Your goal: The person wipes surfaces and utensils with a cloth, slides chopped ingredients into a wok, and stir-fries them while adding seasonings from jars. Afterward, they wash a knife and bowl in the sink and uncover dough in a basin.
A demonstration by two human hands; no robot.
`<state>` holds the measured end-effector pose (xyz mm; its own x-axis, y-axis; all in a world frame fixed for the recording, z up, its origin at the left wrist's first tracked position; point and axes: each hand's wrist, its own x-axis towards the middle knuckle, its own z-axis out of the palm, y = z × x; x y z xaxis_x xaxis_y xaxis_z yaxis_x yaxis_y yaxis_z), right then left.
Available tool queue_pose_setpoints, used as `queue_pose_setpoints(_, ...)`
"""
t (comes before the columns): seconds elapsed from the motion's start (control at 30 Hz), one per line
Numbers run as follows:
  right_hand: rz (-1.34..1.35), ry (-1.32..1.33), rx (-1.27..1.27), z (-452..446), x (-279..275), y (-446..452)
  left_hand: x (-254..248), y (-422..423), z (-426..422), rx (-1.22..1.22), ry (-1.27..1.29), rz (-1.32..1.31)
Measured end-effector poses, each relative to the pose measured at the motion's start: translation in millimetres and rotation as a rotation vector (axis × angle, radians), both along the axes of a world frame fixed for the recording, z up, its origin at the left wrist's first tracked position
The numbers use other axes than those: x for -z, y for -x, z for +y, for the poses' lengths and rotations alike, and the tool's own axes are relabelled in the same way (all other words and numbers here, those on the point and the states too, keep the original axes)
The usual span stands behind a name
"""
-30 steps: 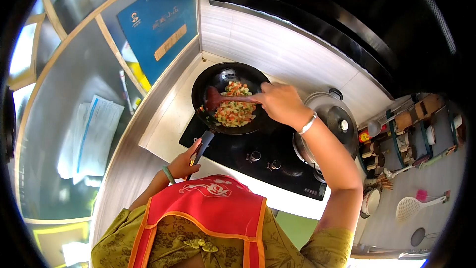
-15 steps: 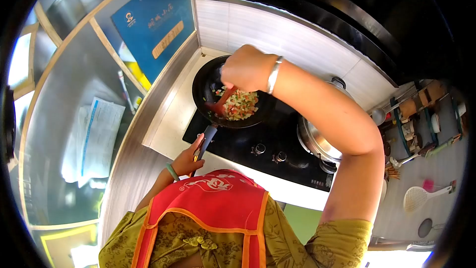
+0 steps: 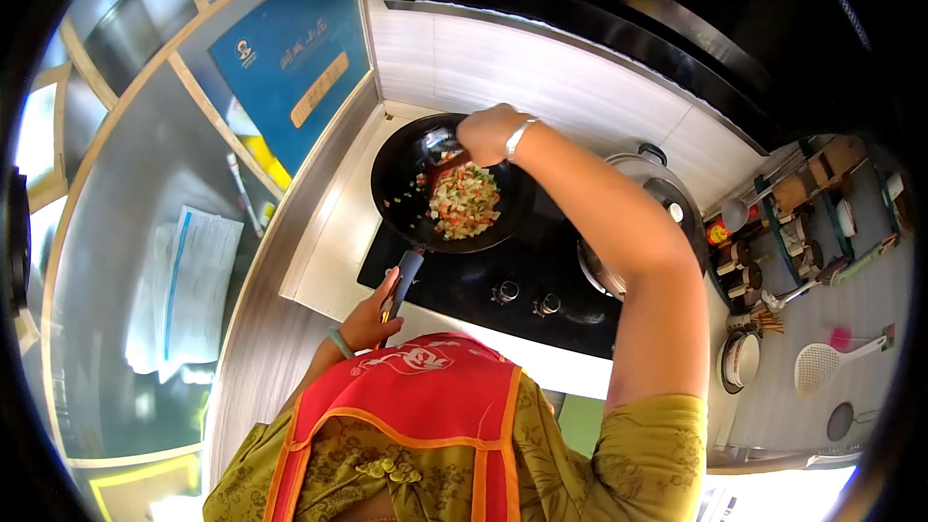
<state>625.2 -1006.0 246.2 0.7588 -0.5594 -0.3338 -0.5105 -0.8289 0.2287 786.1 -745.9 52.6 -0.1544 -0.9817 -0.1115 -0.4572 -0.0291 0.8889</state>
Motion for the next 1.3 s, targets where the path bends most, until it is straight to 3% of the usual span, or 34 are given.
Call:
queue_pose_setpoints(0.2, 0.084, -0.103, 0.178, 4, -65, 67, 6, -1, 0, 0.010, 0.045, 0.014)
queue_pose_setpoints(0.27, 0.271, -0.183, 0.251, 1, -55, 79, 5, -2, -2, 0.011, -0.005, 0.028)
queue_pose_setpoints(0.33, 0.383, -0.112, 0.118, 8, -32, 77, 3, -2, -2, 0.017, -0.009, 0.029)
queue_pose_setpoints(0.43, -0.033, -0.197, 0.223, 11, 9, 80, 3, -1, 0, 0.012, -0.024, 0.042)
queue_pose_setpoints(0.57, -0.142, -0.142, 0.279, 2, -11, 54, 9, -3, -1, 0.022, 0.037, 0.000)
queue_pose_setpoints(0.73, -0.190, -0.157, 0.245, -14, 78, 51, 7, -2, 2, 0.011, 0.018, -0.047)
queue_pose_setpoints(0.87, -0.201, -0.209, 0.228, -5, 40, 80, 1, 0, -1, 0.003, -0.084, -0.021)
queue_pose_setpoints(0.9, -0.218, -0.264, 0.194, -8, 34, 87, 7, 0, 0, 0.005, 0.005, -0.007)
queue_pose_setpoints(1.0, -0.293, -0.227, 0.302, -5, 35, 98, 14, 0, 0, 0.013, 0.075, 0.011)
queue_pose_setpoints(1.07, -0.155, -0.093, 0.365, 21, 49, 92, 12, 0, 1, 0.023, 0.032, 0.021)
queue_pose_setpoints(1.13, -0.243, -0.170, 0.328, 28, 64, 98, 10, 0, -1, 0.021, -0.024, 0.043)
queue_pose_setpoints(1.3, -0.254, -0.230, 0.315, 72, 24, 121, 7, 3, 2, 0.014, 0.072, -0.013)
